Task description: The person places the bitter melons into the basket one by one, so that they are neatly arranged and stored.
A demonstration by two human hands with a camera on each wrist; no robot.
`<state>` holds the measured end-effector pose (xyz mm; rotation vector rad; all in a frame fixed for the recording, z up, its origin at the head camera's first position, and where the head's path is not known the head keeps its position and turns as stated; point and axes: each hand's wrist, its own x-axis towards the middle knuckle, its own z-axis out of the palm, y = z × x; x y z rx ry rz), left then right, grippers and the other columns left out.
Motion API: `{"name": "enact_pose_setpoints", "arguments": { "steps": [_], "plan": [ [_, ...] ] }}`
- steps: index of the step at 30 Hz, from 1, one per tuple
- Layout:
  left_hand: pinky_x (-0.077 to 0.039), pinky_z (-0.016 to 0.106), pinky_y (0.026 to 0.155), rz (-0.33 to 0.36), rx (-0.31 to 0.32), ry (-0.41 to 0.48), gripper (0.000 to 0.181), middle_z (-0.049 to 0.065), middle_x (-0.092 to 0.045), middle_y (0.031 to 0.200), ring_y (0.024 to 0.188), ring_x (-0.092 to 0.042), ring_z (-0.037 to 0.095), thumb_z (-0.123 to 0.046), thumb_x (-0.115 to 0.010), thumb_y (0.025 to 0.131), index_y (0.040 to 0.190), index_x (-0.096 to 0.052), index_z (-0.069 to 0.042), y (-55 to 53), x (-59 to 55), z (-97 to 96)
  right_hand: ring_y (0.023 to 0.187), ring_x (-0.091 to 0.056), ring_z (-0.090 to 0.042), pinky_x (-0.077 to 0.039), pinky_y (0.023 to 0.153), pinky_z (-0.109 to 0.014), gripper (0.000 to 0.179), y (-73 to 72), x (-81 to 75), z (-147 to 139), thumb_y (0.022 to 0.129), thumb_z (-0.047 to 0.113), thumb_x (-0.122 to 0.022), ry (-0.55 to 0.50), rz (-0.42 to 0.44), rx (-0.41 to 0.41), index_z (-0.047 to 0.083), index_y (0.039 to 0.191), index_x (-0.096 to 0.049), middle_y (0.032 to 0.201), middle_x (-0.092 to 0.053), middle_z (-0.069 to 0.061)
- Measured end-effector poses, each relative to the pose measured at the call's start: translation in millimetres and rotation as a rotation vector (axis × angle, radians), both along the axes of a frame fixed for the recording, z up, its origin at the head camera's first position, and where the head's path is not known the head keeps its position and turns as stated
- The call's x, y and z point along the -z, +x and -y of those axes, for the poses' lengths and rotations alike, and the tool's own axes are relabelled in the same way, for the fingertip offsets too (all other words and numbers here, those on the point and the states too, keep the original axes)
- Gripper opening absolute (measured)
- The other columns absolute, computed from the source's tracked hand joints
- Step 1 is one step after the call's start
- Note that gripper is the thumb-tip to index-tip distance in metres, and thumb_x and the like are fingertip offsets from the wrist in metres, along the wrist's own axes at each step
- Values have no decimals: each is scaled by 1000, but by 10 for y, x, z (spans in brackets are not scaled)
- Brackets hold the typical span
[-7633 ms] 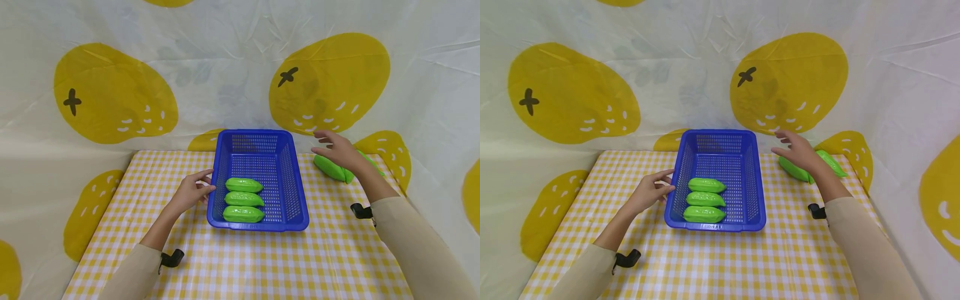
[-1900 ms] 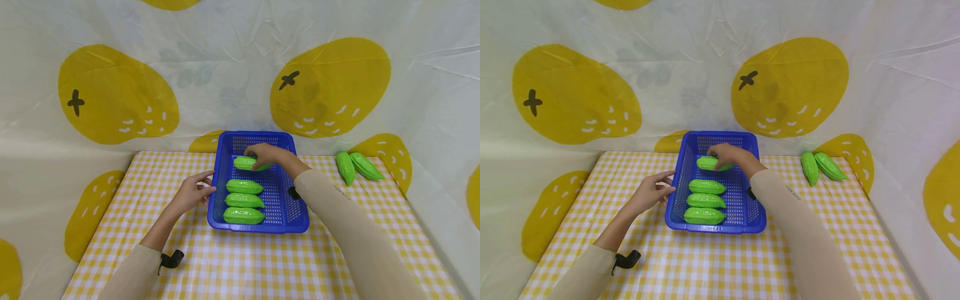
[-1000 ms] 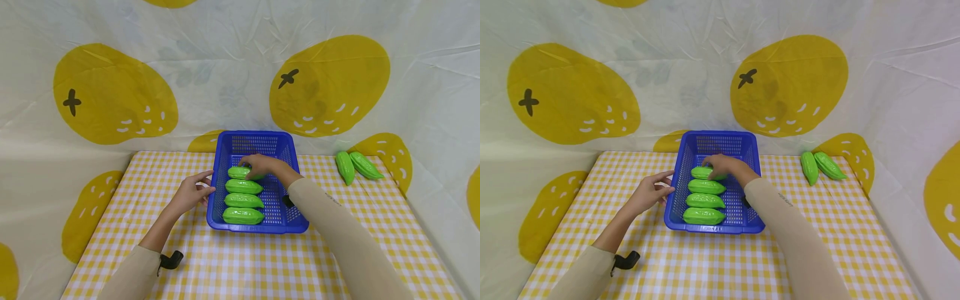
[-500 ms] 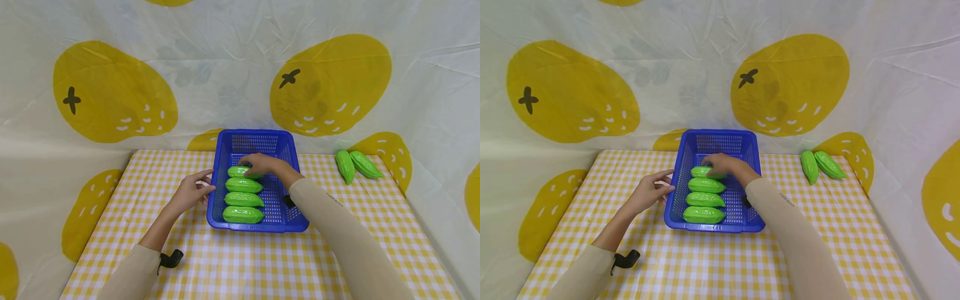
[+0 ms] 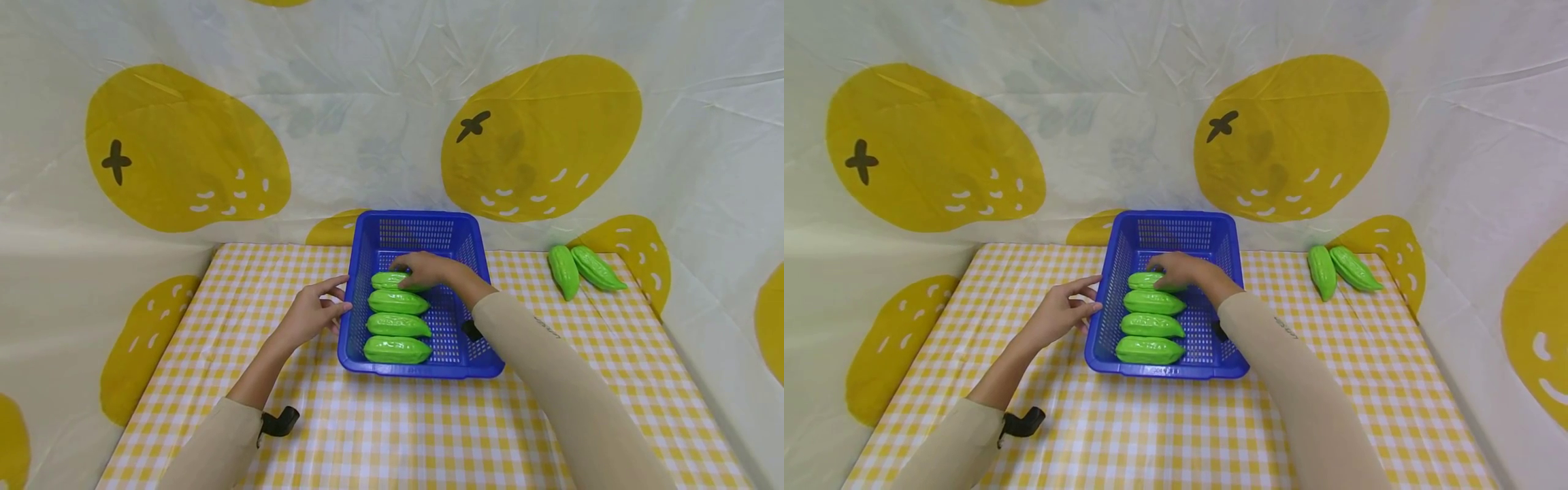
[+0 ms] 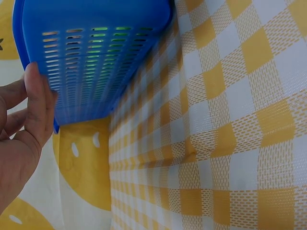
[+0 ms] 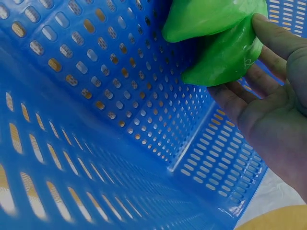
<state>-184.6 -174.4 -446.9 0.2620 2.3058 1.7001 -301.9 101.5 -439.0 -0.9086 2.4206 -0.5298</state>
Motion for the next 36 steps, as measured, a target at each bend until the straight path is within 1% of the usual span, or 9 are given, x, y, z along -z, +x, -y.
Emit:
{"name": "enact_pose_setpoints", "arguments": {
  "steps": [8,15,22,31,36],
  "plan": [
    [-61,66,70,-1,5,4,59,20,-61,117,68,-68,16,-2,-69,98,154,-49,-7,1,-4,8,136,-54,-32,-48,117,-47,45,7,0,-14,103,22,-65,0,20,30,8,144,-58,143,-61,-12],
    [-62,64,68,-15,6,-8,59,20,-62,117,66,-67,16,-3,-69,98,154,-49,-7,-6,6,15,136,-54,-32,-49,117,-47,45,-12,24,-15,103,23,-66,-9,3,28,8,144,-58,143,-61,-12],
    [-63,63,67,-16,6,-13,59,21,-62,117,65,-66,16,-4,-70,98,153,-50,-7,-11,14,17,134,-56,-32,-51,114,-46,46,-19,44,-22,102,23,-67,-34,0,45,8,144,-58,143,-61,-13],
    [-62,65,68,-5,5,-4,59,20,-62,116,66,-66,16,-3,-69,98,153,-49,-7,-11,1,15,132,-58,-32,-51,115,-46,40,0,50,-6,102,21,-67,-49,-9,10,7,139,-62,138,-65,-12],
    [-61,67,70,5,-1,-2,59,19,-61,116,66,-66,17,-3,-69,98,154,-49,-8,-16,0,10,131,-59,-32,-51,114,-46,39,8,33,1,102,21,-67,-51,-8,9,6,138,-63,136,-65,-12]
  ]
}}
